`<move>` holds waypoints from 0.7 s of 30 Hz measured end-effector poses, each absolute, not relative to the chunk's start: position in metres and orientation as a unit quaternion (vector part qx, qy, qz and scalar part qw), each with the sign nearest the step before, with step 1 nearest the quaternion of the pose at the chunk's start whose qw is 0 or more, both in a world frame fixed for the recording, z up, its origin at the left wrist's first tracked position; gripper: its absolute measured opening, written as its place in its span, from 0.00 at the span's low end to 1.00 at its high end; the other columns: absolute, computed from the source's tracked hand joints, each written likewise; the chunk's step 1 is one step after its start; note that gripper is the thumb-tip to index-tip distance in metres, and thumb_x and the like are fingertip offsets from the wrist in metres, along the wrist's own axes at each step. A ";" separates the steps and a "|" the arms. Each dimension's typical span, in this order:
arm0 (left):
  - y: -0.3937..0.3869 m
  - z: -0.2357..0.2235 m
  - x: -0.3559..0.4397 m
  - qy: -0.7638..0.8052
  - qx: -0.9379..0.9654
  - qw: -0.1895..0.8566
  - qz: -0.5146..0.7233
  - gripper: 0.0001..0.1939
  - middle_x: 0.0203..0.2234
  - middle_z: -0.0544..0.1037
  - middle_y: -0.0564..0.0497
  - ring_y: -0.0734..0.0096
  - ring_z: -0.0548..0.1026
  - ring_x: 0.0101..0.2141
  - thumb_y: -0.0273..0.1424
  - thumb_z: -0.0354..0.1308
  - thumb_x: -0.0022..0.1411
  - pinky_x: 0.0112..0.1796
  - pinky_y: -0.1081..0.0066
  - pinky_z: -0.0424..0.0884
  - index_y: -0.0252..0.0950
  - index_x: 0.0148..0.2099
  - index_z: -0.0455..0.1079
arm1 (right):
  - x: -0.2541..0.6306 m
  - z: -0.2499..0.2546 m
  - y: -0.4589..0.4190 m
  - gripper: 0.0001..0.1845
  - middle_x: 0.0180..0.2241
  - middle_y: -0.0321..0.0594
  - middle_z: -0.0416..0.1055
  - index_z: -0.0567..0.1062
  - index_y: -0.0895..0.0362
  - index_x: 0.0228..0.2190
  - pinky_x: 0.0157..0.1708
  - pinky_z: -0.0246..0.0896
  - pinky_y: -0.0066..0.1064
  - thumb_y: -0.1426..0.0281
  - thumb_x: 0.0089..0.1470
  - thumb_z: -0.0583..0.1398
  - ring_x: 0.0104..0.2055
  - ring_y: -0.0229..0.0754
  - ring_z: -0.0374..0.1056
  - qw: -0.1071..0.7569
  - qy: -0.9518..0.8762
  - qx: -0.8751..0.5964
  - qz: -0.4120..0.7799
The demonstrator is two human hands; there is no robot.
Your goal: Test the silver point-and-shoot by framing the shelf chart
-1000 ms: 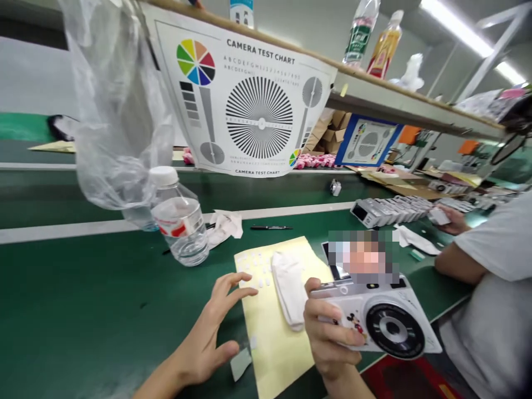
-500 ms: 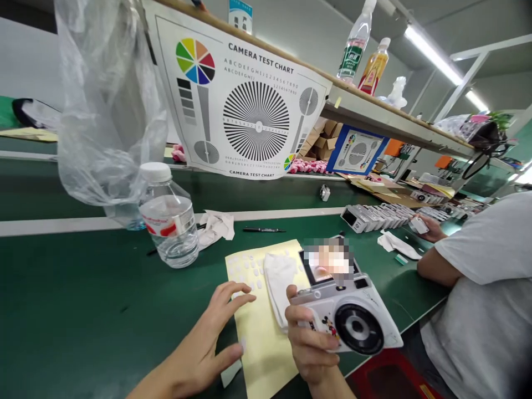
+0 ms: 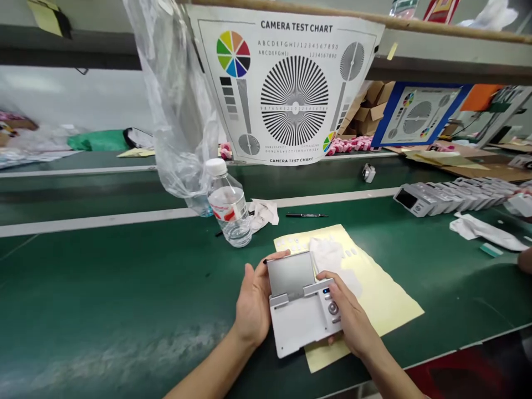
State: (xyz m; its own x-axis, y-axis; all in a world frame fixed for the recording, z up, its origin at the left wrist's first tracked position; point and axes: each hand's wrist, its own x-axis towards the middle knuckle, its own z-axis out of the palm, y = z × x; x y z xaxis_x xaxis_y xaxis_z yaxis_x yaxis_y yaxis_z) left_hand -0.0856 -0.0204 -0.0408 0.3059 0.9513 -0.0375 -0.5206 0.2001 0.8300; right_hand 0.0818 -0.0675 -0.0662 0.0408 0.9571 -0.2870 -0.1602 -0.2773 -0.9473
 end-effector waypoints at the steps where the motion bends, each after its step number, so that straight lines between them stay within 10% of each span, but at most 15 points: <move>1: -0.021 -0.041 -0.089 0.281 0.407 0.700 0.516 0.32 0.51 0.76 0.48 0.48 0.66 0.58 0.59 0.42 0.60 0.58 0.46 0.60 0.42 0.44 0.75 | 0.081 -0.066 -0.067 0.26 0.22 0.30 0.65 0.67 0.50 0.46 0.09 0.60 0.20 0.45 0.55 0.54 0.19 0.37 0.67 0.477 -0.359 -0.542 0.591; 7: -0.015 -0.042 -0.116 0.178 0.772 0.464 0.396 0.33 0.58 0.70 0.56 0.44 0.39 0.68 0.63 0.41 0.57 0.65 0.42 0.35 0.50 0.37 0.81 | 0.081 -0.064 -0.065 0.25 0.26 0.32 0.71 0.67 0.49 0.45 0.13 0.67 0.25 0.46 0.52 0.58 0.22 0.39 0.70 0.511 -0.327 -0.523 0.599; 13: -0.002 -0.047 -0.121 0.254 0.837 0.342 0.343 0.49 0.65 0.56 0.45 0.36 0.45 0.67 0.63 0.58 0.46 0.61 0.33 0.48 0.51 0.66 0.53 | 0.089 -0.055 -0.070 0.27 0.31 0.35 0.73 0.64 0.47 0.49 0.16 0.71 0.26 0.46 0.54 0.57 0.28 0.42 0.73 0.554 -0.335 -0.489 0.585; 21: -0.015 -0.024 -0.103 0.232 0.884 0.154 0.374 0.43 0.57 0.64 0.36 0.46 0.59 0.61 0.41 0.64 0.53 0.56 0.45 0.66 0.39 0.65 0.48 | 0.108 -0.013 -0.079 0.24 0.31 0.33 0.69 0.65 0.47 0.48 0.15 0.71 0.28 0.49 0.55 0.59 0.21 0.37 0.69 0.614 -0.375 -0.435 0.542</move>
